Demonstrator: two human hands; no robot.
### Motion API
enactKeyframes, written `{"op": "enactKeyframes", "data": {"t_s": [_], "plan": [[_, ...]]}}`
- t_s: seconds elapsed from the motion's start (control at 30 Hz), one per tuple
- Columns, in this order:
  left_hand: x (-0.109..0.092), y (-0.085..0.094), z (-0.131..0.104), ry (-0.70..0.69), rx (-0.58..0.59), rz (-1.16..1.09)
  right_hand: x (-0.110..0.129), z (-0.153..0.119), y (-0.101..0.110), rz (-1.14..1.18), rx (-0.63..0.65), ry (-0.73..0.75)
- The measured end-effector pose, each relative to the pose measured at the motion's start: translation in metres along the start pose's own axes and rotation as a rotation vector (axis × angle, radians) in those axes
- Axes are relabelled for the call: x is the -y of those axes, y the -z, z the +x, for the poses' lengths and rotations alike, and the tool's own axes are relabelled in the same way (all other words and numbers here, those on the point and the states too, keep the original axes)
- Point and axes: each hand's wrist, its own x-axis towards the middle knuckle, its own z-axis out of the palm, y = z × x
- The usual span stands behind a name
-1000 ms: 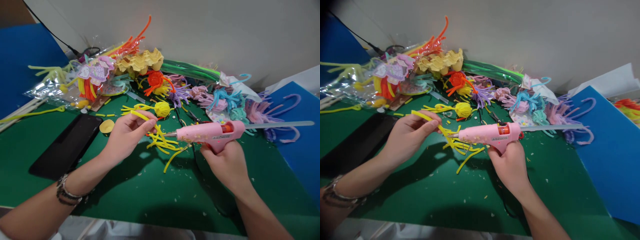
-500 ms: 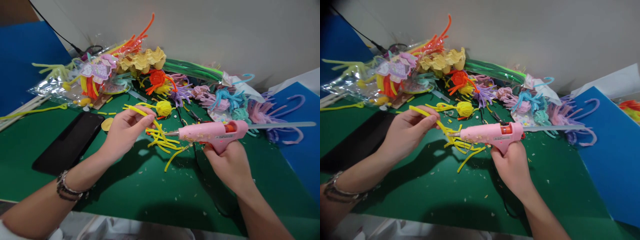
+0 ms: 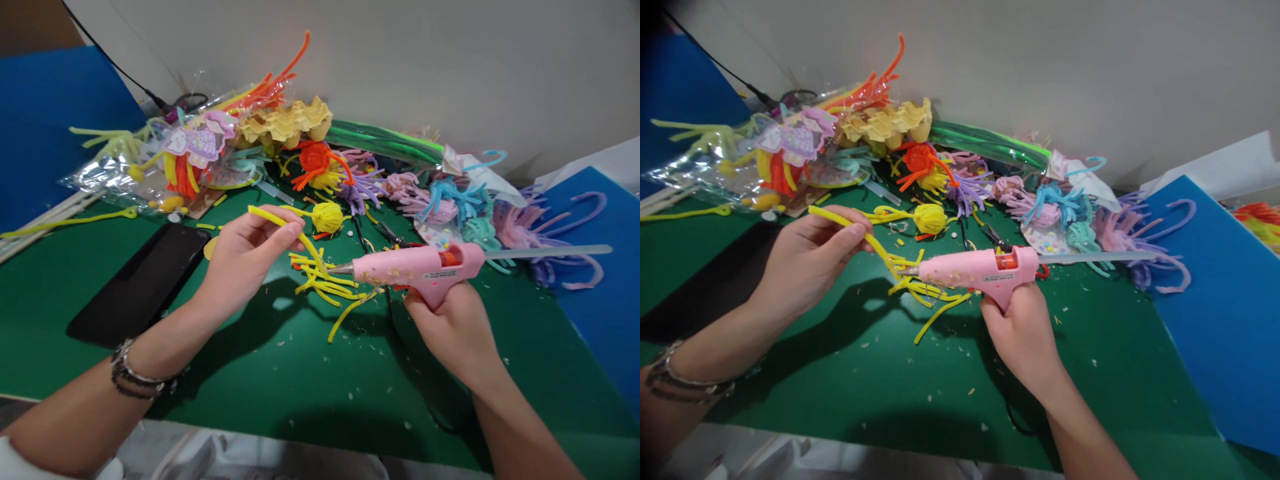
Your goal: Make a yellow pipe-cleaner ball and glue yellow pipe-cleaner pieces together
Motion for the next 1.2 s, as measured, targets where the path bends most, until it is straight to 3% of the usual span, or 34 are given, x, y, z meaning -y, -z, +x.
{"op": "enactKeyframes", "data": {"t_s": [0.5,0.6,0.7,0.83,0.9,1.03,1.2], "plan": [[0.003,0.005,0.003,-0.066,-0.031,-0.022,-0.011,0.000,-0.003,-0.096,0.050,0.016],[0.002,0.005,0.003,-0.051,-0.031,-0.018,-0.013,-0.002,0.006,-0.102,0.044,-0.057],[0.000,0.005,0.003,-0.016,-0.014,-0.037,-0.019,-0.008,0.022,-0.117,-0.059,-0.231],[-0.002,0.003,0.002,-0.002,-0.018,-0.046,-0.049,-0.025,0.044,-0.247,-0.249,-0.465],[-0.002,0.002,0.001,0.016,-0.026,-0.052,-0.072,-0.035,0.050,-0.317,-0.269,-0.532],[-0.001,0.001,0.001,0.046,-0.037,-0.066,-0.112,-0.051,0.047,-0.348,-0.174,-0.517],[-0.001,0.003,0.002,0.066,-0.053,-0.039,-0.130,-0.058,0.036,-0.573,-0.174,-0.394]]}}
